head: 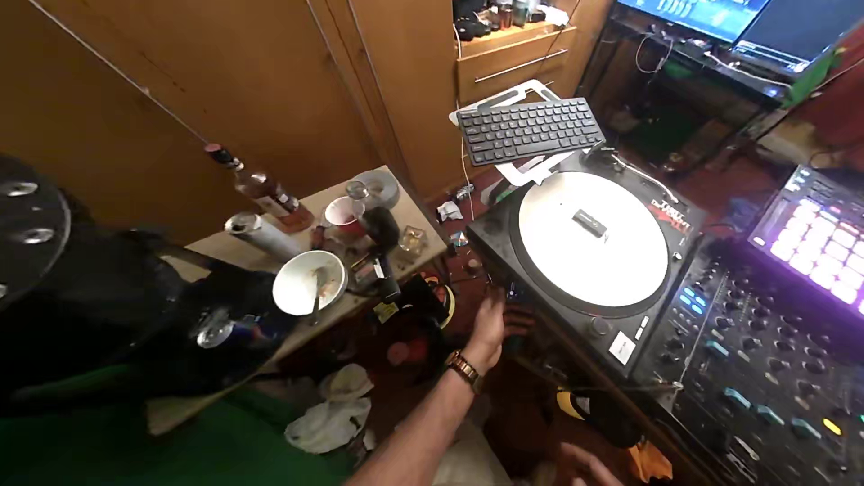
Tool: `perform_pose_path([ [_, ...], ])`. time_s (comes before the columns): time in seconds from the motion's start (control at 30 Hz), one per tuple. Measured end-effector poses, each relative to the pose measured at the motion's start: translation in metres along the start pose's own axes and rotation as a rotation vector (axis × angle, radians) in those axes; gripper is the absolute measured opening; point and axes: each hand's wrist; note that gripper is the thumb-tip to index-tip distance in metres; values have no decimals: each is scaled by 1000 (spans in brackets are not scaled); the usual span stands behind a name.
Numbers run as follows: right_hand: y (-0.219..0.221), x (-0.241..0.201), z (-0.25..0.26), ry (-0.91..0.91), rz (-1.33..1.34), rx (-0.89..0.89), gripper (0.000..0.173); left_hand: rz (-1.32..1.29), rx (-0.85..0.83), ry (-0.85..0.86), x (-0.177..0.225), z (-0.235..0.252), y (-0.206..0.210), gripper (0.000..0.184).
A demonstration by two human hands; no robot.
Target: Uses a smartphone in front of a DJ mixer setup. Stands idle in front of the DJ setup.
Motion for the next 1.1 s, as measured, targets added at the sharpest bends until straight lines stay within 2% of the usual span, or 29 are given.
perform_pose_path([
  [0.1,8,-29,11,-38,20,-46,56,-86,72,54,-9,-1,4,41],
  [0.17,15,-39,18,-85,56,-88,59,-94,109,116,-20,-8,-10,40],
  [0.3,32,-46,37,-164,145,-66,64,-14,209,265,-32,-46,-87,38],
  [0.37,44,-45,50,-213,200,37,74,99,283,289,-22,-79,-131,37],
  [0.43,55,-49,68,-177,286,53,93,222,294,269,3,-110,-162,37],
  [0.47,60,-54,76,-108,358,-13,100,286,252,256,18,-122,-173,37],
  [0.53,66,-68,85,49,530,-262,101,385,95,232,50,-136,-181,37],
  [0.6,64,-80,83,147,649,-555,96,416,-65,235,73,-140,-169,40],
  [0.67,59,-90,70,132,708,-674,87,436,-226,273,91,-138,-150,42],
  [0.83,35,-102,16,-38,707,-382,73,476,-487,390,120,-116,-78,40],
  [0.97,24,-98,-32,-137,719,-104,55,531,-622,412,128,-129,2,43],
  [1.03,14,-89,-54,-195,740,-12,61,567,-721,441,125,-123,39,42],
  [1.1,1,-75,-75,-295,763,29,83,590,-796,482,117,-124,74,46],
])
Point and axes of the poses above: each hand's wrist, its own z-axis towards the middle knuckle, its own y-axis out of the palm, x = y × z, and after that the axes turned 14 degrees about z, right-handed
